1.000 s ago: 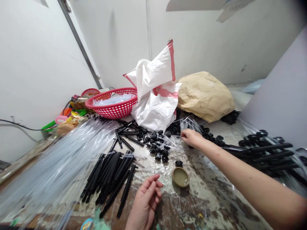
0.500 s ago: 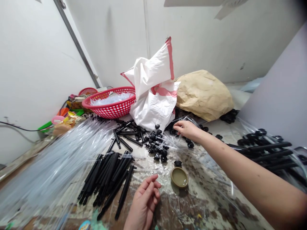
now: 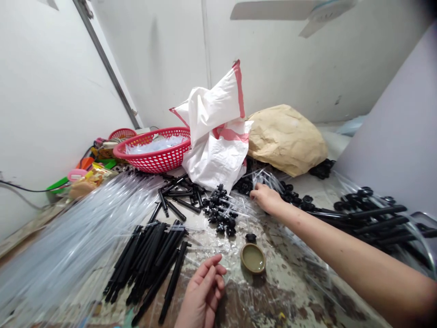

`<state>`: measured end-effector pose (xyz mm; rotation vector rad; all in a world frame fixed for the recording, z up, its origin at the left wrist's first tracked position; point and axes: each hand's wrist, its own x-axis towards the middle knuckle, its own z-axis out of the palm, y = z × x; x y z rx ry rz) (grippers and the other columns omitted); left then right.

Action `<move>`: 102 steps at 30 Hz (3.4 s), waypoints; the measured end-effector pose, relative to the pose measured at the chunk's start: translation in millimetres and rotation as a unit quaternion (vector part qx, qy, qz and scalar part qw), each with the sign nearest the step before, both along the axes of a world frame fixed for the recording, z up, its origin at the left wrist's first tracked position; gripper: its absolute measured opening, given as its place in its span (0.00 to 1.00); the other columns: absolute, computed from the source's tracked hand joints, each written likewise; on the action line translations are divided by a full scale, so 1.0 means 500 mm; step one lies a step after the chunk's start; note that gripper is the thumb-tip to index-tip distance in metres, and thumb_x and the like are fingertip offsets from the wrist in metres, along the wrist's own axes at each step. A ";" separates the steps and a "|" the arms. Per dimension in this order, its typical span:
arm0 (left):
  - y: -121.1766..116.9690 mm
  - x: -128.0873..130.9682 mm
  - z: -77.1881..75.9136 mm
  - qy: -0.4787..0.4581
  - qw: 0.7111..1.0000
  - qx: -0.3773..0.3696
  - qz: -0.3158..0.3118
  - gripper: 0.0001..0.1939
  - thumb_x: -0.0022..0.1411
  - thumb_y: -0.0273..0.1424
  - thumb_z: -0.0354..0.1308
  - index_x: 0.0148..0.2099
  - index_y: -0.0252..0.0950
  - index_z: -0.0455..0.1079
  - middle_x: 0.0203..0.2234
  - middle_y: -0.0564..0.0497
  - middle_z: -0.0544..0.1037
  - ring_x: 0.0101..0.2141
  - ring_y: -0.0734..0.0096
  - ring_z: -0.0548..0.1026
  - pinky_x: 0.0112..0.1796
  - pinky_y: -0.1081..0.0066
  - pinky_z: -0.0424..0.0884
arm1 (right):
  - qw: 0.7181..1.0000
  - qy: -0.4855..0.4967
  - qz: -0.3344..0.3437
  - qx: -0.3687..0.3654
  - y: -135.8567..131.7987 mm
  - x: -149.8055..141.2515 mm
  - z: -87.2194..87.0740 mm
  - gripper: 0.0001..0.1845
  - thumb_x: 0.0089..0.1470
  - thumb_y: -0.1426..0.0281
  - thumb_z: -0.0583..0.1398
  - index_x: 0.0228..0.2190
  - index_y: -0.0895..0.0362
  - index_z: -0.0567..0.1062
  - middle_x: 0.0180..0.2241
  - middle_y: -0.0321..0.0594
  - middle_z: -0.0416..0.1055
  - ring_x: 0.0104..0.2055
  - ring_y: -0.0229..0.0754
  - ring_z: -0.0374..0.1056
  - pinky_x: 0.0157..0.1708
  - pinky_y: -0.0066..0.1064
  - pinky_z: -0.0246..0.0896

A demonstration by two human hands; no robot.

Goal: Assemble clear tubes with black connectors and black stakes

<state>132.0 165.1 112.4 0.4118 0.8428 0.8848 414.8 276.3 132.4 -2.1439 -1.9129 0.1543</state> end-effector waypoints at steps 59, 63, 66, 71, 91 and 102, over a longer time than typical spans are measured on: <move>-0.025 -0.005 0.002 -0.010 0.996 0.085 -0.036 0.20 0.48 0.31 0.67 0.46 0.34 0.74 0.33 0.45 0.79 0.28 0.75 0.75 0.29 0.79 0.68 | 0.960 0.238 0.131 0.073 -0.315 -0.156 0.046 0.14 0.59 0.67 0.47 0.38 0.52 0.71 0.36 0.43 0.66 0.38 0.43 0.65 0.37 0.35 0.62; -0.023 -0.004 -0.001 -0.012 0.996 0.083 -0.030 0.20 0.47 0.31 0.67 0.45 0.37 0.75 0.33 0.47 0.79 0.28 0.78 0.73 0.27 0.82 0.65 | 0.986 0.081 0.141 0.046 -0.309 -0.122 0.034 0.15 0.58 0.70 0.49 0.39 0.49 0.74 0.33 0.40 0.69 0.31 0.41 0.65 0.33 0.34 0.59; -0.022 -0.003 -0.001 -0.011 0.996 0.088 -0.024 0.20 0.47 0.31 0.68 0.45 0.38 0.75 0.34 0.47 0.79 0.28 0.78 0.73 0.27 0.81 0.65 | 0.985 0.066 0.150 0.051 -0.316 -0.132 0.049 0.14 0.58 0.68 0.50 0.38 0.51 0.75 0.33 0.41 0.71 0.33 0.42 0.66 0.35 0.35 0.59; -0.024 -0.004 0.002 -0.023 0.997 0.077 -0.022 0.21 0.45 0.31 0.69 0.44 0.37 0.75 0.33 0.48 0.78 0.27 0.78 0.73 0.27 0.81 0.65 | 0.957 0.194 0.216 0.026 -0.339 -0.204 0.086 0.17 0.60 0.63 0.48 0.45 0.52 0.71 0.32 0.41 0.68 0.30 0.38 0.66 0.29 0.29 0.62; -0.024 -0.013 -0.027 -0.035 0.990 0.118 -0.063 0.19 0.46 0.31 0.68 0.43 0.35 0.75 0.25 0.52 0.76 0.23 0.81 0.68 0.28 0.79 0.64 | 0.960 -0.015 0.279 -0.016 -0.323 -0.272 0.094 0.12 0.57 0.70 0.50 0.31 0.55 0.73 0.28 0.38 0.66 0.23 0.37 0.61 0.21 0.29 0.46; -0.022 -0.008 0.000 -0.045 0.997 0.062 -0.032 0.19 0.45 0.35 0.69 0.41 0.35 0.76 0.27 0.49 0.77 0.23 0.83 0.72 0.24 0.85 0.65 | 0.977 0.112 0.165 0.072 -0.330 -0.156 0.055 0.16 0.61 0.68 0.46 0.41 0.53 0.72 0.33 0.41 0.66 0.32 0.40 0.64 0.31 0.32 0.56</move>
